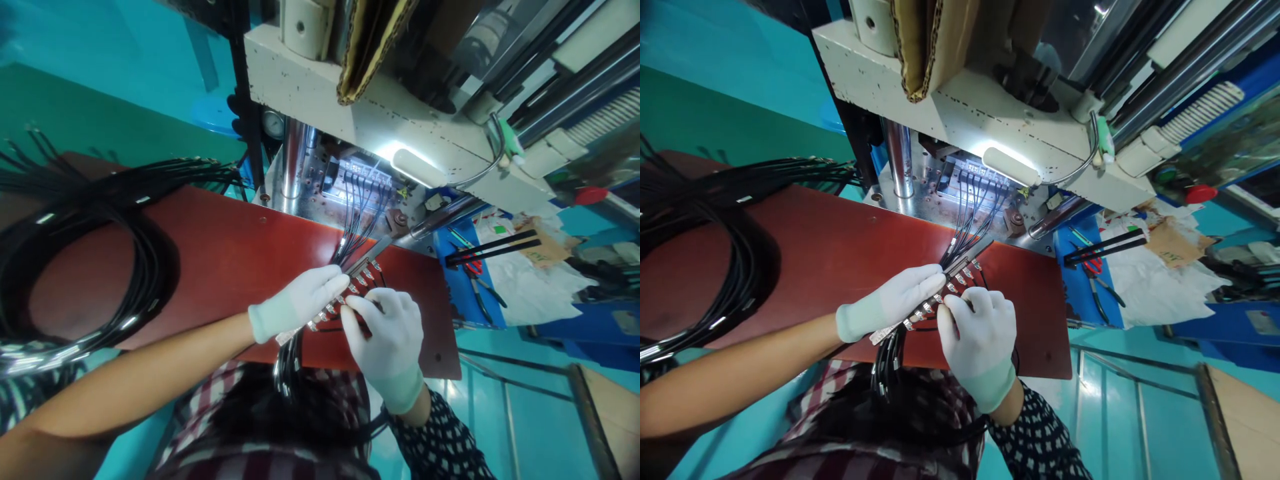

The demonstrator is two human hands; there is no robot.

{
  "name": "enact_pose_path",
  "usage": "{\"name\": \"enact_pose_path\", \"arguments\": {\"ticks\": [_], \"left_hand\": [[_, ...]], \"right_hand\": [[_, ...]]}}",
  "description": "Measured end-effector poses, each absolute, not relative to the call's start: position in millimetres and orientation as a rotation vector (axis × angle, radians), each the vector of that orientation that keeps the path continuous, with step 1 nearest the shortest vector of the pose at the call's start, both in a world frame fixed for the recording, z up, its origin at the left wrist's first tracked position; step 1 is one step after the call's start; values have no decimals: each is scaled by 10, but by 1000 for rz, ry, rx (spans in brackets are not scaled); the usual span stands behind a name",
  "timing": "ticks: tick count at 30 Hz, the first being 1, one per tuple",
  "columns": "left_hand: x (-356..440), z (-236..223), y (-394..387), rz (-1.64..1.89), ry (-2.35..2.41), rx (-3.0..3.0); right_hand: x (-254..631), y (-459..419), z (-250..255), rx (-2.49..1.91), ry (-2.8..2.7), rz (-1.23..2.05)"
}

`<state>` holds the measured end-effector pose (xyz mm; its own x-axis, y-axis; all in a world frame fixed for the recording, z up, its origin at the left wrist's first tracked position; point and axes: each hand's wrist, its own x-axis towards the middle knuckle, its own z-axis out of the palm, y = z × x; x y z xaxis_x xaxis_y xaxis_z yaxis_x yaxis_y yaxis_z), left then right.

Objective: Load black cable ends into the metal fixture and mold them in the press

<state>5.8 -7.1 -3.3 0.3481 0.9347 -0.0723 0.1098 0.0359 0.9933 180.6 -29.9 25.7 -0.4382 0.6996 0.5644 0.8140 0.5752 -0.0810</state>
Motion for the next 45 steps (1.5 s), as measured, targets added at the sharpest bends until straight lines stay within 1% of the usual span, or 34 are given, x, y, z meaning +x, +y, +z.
{"name": "enact_pose_path", "arguments": {"ticks": [6, 14, 23, 29, 39, 45], "left_hand": [[82, -90, -70, 866, 1049, 1372], [102, -43, -116, 794, 981, 1078], [107, -53, -111, 820, 992, 1080], [108, -33, -109, 811, 975, 1029], [98, -64, -86, 818, 1011, 1090], [89, -79, -76, 852, 1081, 1289]], "right_hand": [[1762, -250, 200, -1166, -2257, -242], [1793, -362, 252, -1150, -2286, -242], [1718, -310, 166, -1062, -2324, -306], [1771, -377, 193, -1059, -2317, -279], [1672, -388, 191, -1044, -2371, -259], [1699, -462, 158, -991, -2395, -192]]}}
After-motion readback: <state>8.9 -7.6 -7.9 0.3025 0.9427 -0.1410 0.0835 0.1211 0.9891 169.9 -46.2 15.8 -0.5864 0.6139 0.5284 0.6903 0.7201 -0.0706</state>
